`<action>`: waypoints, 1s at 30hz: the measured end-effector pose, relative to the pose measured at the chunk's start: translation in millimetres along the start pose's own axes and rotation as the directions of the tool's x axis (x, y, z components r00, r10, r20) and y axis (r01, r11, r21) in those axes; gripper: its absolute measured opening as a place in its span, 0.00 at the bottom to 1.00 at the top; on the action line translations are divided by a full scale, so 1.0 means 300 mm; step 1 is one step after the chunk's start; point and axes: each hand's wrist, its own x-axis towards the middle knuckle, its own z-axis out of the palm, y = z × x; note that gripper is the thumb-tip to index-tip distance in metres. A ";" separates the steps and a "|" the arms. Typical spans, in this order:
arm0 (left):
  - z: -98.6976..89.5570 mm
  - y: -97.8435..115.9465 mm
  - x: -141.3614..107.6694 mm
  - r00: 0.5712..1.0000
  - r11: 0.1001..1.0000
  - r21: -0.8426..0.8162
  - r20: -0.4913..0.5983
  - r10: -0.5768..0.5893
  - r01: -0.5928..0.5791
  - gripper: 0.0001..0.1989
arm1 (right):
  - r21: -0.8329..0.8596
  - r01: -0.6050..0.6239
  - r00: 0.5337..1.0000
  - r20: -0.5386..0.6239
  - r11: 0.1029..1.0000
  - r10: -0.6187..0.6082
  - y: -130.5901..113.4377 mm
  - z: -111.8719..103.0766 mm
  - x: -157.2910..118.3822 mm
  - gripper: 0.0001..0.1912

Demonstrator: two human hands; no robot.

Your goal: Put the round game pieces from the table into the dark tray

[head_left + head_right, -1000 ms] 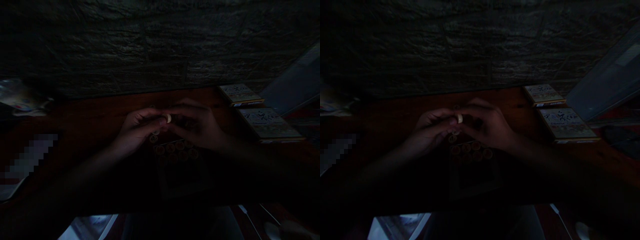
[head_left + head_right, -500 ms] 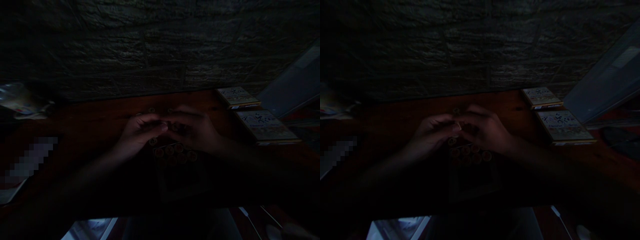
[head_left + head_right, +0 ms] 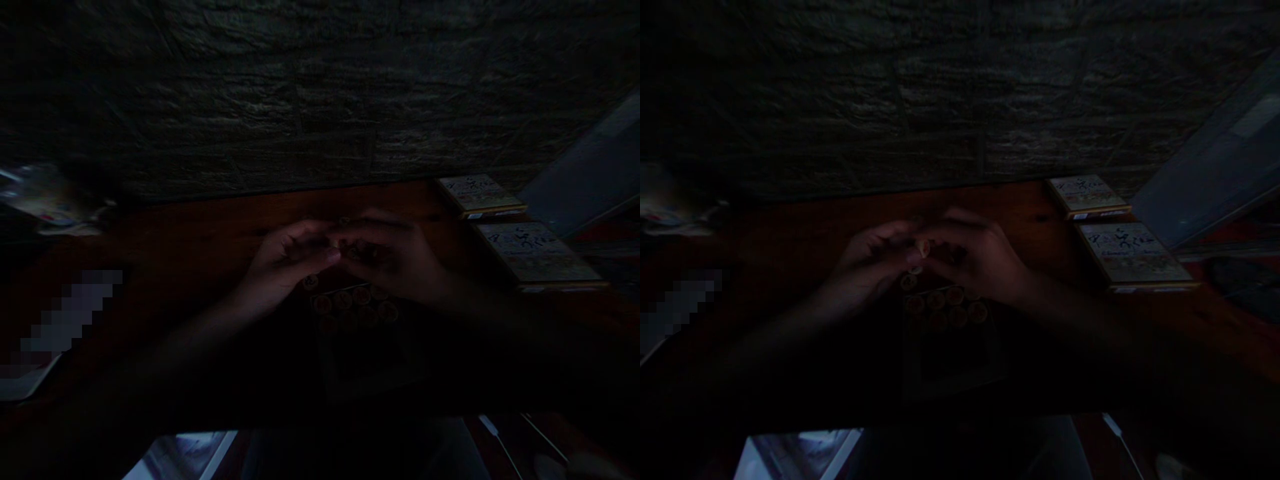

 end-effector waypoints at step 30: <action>0.020 0.005 -0.004 0.999 0.993 -0.107 0.006 -0.047 0.047 0.09 | 0.374 -0.364 0.912 -0.045 0.853 0.408 -0.018 0.024 0.001 0.10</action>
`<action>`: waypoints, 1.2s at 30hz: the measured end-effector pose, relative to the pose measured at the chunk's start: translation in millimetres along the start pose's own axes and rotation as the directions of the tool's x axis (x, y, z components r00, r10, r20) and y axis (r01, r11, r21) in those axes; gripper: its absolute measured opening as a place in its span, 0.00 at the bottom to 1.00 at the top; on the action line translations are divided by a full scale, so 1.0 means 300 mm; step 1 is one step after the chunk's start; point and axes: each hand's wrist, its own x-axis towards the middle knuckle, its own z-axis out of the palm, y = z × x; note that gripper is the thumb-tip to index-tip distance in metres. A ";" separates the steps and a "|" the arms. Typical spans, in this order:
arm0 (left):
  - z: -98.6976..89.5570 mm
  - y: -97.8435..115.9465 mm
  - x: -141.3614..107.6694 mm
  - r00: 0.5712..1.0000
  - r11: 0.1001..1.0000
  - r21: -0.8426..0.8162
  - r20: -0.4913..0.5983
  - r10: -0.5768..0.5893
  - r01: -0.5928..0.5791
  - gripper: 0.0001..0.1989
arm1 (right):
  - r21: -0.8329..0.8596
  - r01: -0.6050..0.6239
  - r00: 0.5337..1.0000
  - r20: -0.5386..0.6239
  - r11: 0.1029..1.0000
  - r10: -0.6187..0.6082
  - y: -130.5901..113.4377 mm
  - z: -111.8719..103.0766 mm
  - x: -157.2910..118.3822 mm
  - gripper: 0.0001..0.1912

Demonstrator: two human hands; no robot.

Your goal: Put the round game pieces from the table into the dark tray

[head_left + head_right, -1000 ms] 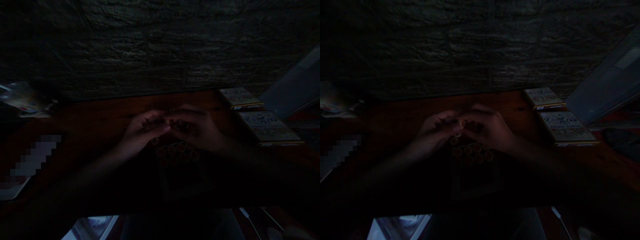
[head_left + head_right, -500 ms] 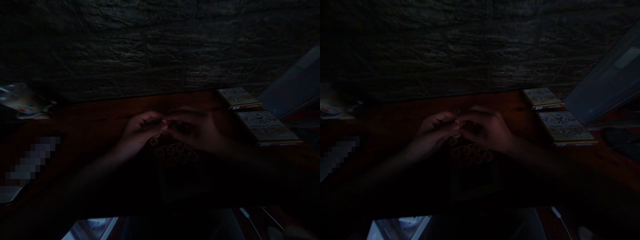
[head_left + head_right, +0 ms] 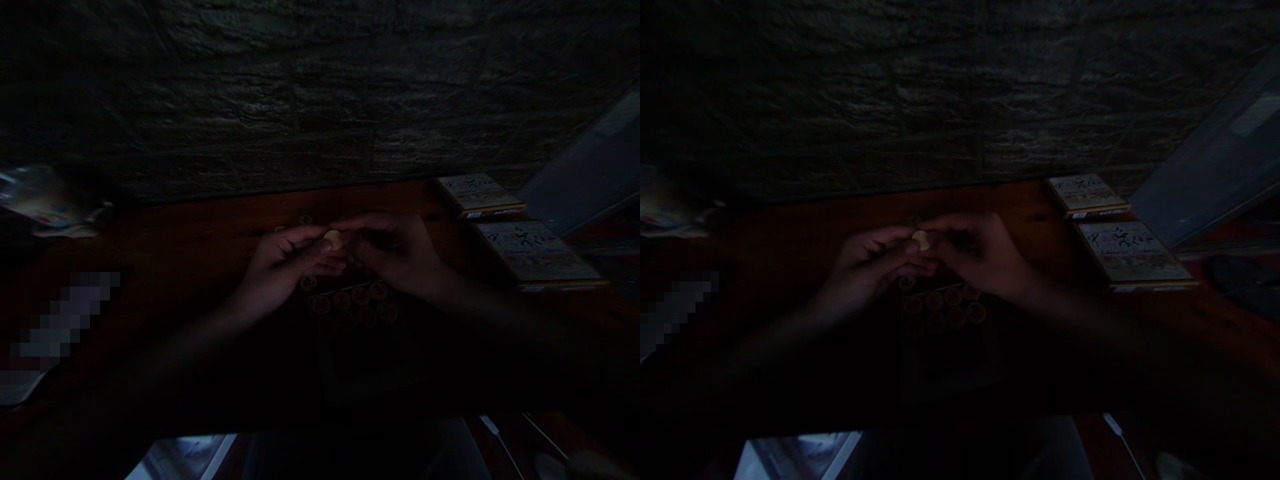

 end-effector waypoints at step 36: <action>0.015 0.012 -0.007 0.992 0.994 0.108 -0.126 -0.009 0.023 0.13 | 0.200 -0.182 0.981 0.104 0.963 0.164 0.001 0.003 0.006 0.15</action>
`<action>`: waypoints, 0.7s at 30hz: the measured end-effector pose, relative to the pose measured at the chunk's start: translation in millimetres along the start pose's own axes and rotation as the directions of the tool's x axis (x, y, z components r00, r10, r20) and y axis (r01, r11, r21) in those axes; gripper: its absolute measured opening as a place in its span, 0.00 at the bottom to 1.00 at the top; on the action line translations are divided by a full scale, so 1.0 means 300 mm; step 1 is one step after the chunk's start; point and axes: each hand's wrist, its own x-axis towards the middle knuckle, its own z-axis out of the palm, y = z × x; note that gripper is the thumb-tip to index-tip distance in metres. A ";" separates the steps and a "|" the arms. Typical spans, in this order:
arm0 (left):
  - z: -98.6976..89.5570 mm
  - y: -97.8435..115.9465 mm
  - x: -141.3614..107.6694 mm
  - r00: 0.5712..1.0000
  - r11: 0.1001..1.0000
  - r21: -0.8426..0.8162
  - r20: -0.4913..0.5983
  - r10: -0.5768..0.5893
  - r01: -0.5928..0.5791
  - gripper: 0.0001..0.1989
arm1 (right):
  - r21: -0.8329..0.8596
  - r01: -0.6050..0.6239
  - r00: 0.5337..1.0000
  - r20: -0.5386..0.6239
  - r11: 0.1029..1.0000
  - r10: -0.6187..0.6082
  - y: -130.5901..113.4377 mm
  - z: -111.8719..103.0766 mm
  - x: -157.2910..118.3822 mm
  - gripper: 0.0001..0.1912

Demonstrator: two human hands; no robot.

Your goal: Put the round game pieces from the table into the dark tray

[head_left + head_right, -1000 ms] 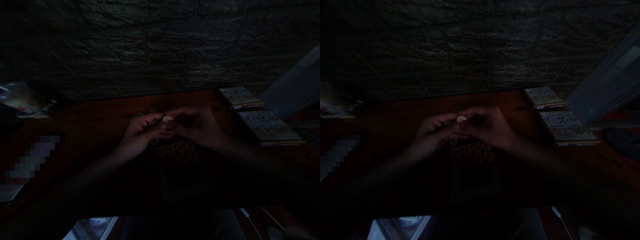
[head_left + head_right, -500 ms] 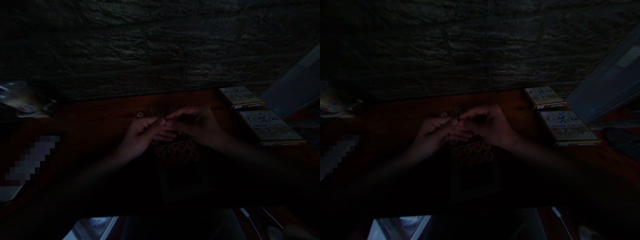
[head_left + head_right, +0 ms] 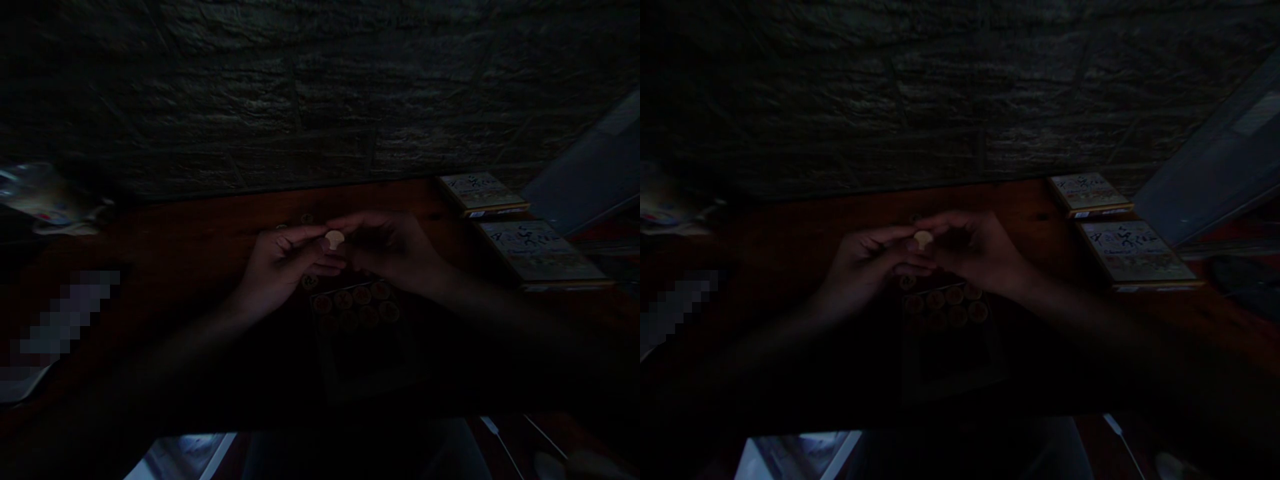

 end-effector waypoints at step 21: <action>-0.013 -0.006 -0.004 0.999 0.996 0.080 0.030 0.040 -0.042 0.14 | 0.038 -0.020 0.998 -0.060 0.999 0.022 -0.016 0.006 0.005 0.10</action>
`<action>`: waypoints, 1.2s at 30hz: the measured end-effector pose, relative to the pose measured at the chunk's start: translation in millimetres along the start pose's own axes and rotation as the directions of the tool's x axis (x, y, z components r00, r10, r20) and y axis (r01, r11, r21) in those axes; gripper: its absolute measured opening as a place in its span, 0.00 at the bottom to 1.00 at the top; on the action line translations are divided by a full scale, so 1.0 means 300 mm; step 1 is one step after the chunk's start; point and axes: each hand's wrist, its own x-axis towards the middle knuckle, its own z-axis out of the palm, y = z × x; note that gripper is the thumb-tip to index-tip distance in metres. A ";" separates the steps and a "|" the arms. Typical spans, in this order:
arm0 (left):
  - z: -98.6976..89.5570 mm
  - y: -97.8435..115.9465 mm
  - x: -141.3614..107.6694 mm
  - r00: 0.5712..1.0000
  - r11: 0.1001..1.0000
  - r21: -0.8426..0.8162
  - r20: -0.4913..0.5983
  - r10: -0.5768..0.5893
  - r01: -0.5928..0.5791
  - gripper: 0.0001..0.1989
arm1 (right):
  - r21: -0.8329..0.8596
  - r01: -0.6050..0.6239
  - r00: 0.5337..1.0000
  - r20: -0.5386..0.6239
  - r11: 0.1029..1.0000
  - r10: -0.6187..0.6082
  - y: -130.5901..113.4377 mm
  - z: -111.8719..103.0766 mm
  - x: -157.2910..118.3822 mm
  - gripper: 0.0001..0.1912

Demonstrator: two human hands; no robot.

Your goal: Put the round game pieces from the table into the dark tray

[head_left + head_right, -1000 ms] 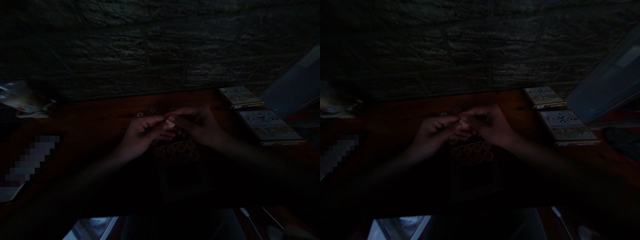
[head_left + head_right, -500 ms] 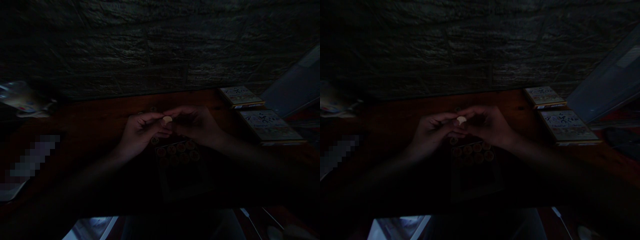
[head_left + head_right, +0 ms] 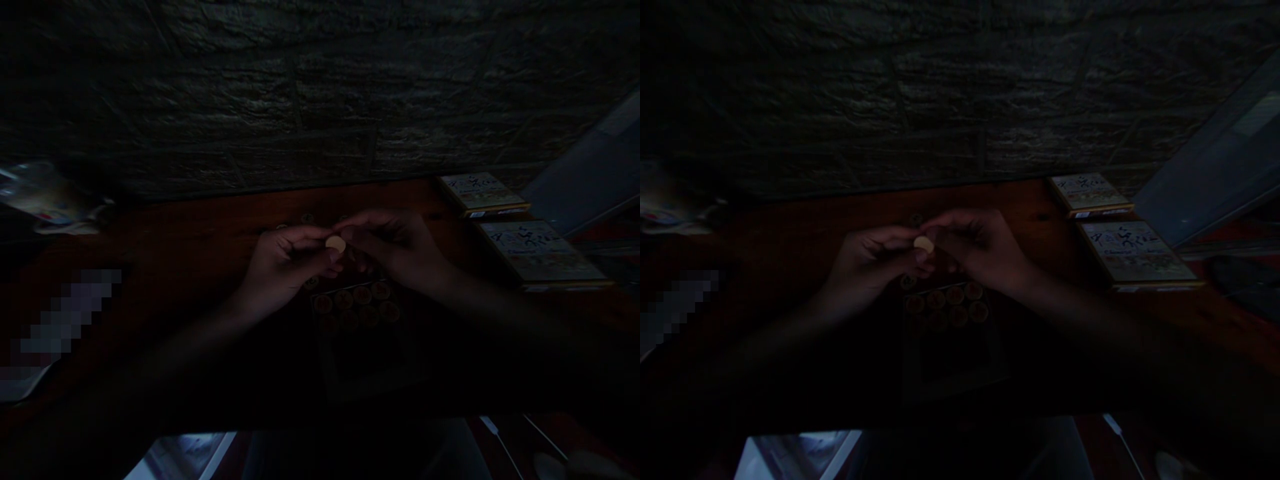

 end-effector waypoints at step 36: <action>0.012 0.014 0.004 0.987 0.920 -0.366 0.125 -0.099 0.139 0.05 | -0.452 0.438 0.896 0.147 0.777 -0.419 0.014 -0.026 -0.004 0.16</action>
